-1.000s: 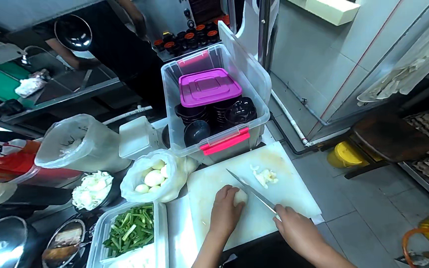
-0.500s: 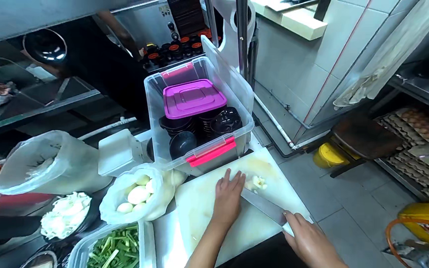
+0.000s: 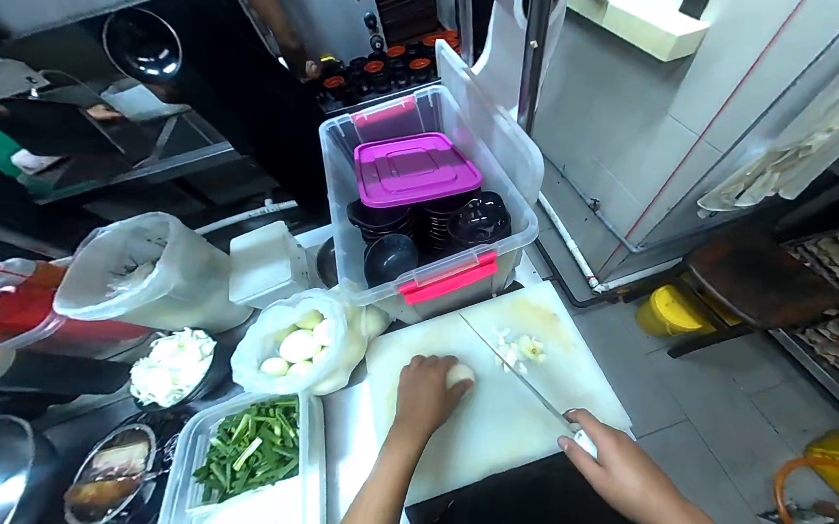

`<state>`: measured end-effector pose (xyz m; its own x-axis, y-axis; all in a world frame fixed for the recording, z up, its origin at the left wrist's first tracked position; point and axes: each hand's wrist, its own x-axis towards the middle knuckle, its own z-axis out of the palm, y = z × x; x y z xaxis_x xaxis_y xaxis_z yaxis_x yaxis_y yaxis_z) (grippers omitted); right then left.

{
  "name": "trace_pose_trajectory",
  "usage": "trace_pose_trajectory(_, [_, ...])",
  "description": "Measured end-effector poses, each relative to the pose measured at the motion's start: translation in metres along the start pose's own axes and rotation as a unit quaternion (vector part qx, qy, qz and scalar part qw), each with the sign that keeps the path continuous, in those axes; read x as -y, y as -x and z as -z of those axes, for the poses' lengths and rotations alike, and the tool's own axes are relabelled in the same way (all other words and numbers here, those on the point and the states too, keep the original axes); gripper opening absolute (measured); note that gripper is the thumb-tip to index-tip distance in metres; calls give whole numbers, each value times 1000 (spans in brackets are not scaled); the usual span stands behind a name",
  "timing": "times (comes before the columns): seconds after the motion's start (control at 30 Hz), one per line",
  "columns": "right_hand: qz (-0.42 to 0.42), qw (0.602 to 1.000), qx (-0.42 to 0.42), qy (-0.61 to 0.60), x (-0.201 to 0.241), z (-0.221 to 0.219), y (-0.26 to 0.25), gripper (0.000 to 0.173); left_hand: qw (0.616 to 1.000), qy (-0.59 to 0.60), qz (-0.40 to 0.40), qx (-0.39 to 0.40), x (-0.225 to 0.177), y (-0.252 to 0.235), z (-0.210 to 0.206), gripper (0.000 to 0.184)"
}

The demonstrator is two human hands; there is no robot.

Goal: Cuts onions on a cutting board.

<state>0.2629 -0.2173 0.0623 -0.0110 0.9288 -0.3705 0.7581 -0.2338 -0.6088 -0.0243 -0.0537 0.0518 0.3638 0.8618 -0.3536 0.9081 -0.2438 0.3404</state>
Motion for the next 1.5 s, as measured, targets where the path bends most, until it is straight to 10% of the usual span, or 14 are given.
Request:
trace_pose_trajectory(0.2, [-16,991,115,71,5,-6,-12,44,968,187,167,23,5,36,-13,57])
trace_pose_trajectory(0.47, [10,983,125,135,9,-8,-12,44,991,120,43,-37,-4,26,-26,55])
trace_pose_trajectory(1.13, [2,971,190,146,65,-23,-71,38,989,144,27,-35,2,17,-27,56])
trace_pose_trajectory(1.5, [-43,978,-63,195,21,-2,-15,38,952,-5,-159,-263,-51,24,-55,37])
